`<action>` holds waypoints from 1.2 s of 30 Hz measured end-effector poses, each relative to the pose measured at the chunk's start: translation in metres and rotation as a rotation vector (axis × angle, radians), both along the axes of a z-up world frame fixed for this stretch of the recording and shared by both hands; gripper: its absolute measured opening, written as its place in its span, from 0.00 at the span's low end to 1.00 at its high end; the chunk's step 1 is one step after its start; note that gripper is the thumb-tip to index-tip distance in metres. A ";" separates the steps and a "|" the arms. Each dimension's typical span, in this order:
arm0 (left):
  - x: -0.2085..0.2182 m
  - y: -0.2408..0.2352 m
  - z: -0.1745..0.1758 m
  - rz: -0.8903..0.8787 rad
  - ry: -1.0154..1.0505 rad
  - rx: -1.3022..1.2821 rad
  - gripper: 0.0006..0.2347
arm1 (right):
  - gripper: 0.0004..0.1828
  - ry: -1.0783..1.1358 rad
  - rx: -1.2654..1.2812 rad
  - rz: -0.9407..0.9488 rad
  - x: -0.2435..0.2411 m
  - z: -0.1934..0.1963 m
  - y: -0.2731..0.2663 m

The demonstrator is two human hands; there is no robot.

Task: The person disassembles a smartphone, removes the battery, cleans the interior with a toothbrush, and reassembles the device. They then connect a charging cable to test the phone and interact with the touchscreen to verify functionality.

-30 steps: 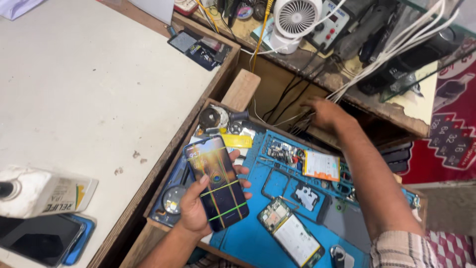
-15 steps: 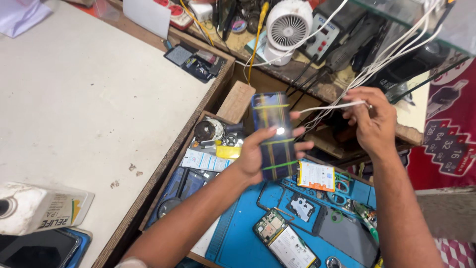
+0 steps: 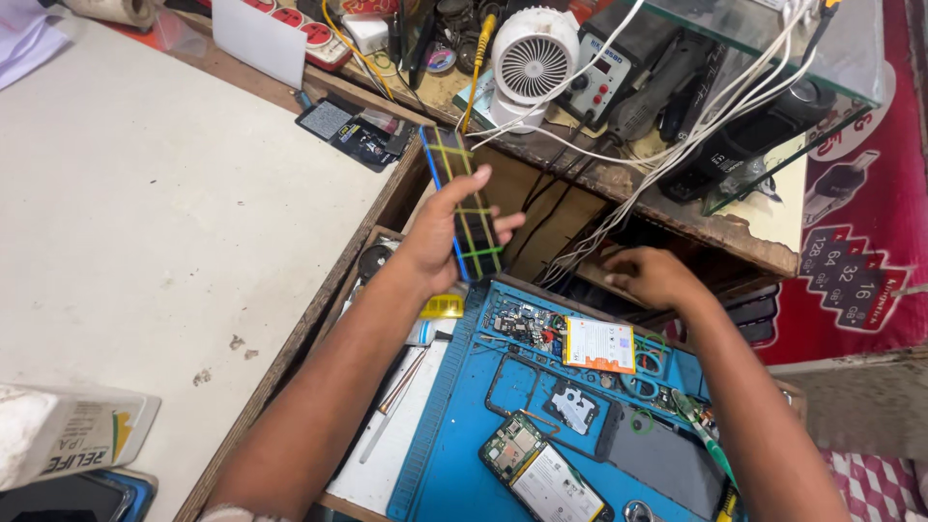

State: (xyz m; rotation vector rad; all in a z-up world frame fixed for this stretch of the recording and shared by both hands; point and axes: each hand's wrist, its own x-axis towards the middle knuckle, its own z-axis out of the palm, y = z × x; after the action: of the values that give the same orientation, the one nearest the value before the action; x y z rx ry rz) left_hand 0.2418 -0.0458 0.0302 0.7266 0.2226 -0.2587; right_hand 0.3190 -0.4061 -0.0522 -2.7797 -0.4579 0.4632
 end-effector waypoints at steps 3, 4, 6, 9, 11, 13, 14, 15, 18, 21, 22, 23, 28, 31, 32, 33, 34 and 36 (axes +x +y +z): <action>-0.019 0.007 -0.001 -0.007 0.034 0.039 0.34 | 0.22 0.114 0.000 -0.012 0.046 -0.049 0.000; -0.027 0.009 -0.002 -0.006 0.022 0.041 0.33 | 0.25 0.174 0.023 -0.083 0.057 -0.064 0.000; -0.037 0.011 -0.002 -0.018 0.004 0.025 0.32 | 0.25 0.207 0.045 -0.125 0.075 -0.085 -0.004; -0.045 0.012 -0.002 -0.038 -0.007 -0.014 0.29 | 0.26 0.294 0.262 -0.114 0.088 -0.103 -0.007; -0.048 0.011 -0.003 -0.043 -0.020 -0.021 0.27 | 0.25 0.346 0.366 -0.114 0.086 -0.108 -0.009; -0.048 0.006 -0.003 -0.057 -0.033 -0.035 0.27 | 0.23 0.373 0.366 -0.145 0.080 -0.107 -0.011; -0.048 0.003 -0.003 -0.065 -0.041 -0.041 0.27 | 0.23 0.394 0.382 -0.172 0.075 -0.104 -0.012; -0.048 0.000 -0.002 -0.074 -0.043 -0.038 0.27 | 0.23 0.413 0.399 -0.195 0.072 -0.100 -0.011; -0.052 -0.004 0.001 -0.097 -0.055 -0.027 0.28 | 0.21 0.439 0.404 -0.198 0.065 -0.086 -0.011; -0.055 -0.007 0.002 -0.115 -0.065 -0.009 0.28 | 0.17 0.389 0.331 -0.157 0.054 -0.068 -0.016; -0.055 -0.008 0.002 -0.120 -0.061 -0.002 0.28 | 0.15 0.362 0.299 -0.144 0.048 -0.061 -0.017; -0.054 -0.011 0.002 -0.130 -0.061 0.006 0.28 | 0.12 0.339 0.363 -0.168 0.041 -0.053 -0.020; -0.044 -0.038 -0.004 -0.171 -0.066 0.039 0.28 | 0.11 -0.043 0.001 -0.349 -0.005 0.007 -0.033; -0.036 -0.067 -0.006 -0.255 -0.101 0.126 0.27 | 0.11 -0.348 0.049 -0.244 -0.031 0.050 -0.033; -0.035 -0.078 -0.005 -0.290 -0.118 0.160 0.27 | 0.11 -0.341 0.255 -0.233 -0.038 0.063 -0.030; -0.035 -0.092 -0.004 -0.307 -0.181 0.127 0.28 | 0.12 -0.331 0.463 -0.217 -0.044 0.074 -0.027; -0.036 -0.107 -0.003 -0.325 -0.243 0.094 0.28 | 0.12 -0.319 0.670 -0.196 -0.046 0.086 -0.024; -0.036 -0.130 -0.002 -0.385 -0.383 -0.001 0.28 | 0.11 -0.195 0.902 -0.227 -0.050 0.107 -0.019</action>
State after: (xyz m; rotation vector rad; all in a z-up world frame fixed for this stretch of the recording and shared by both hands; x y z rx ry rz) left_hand 0.2060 -0.1755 0.0281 0.8011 -0.2854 -0.4780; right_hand 0.2690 -0.4251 0.0544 -1.9595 -0.2814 -0.0761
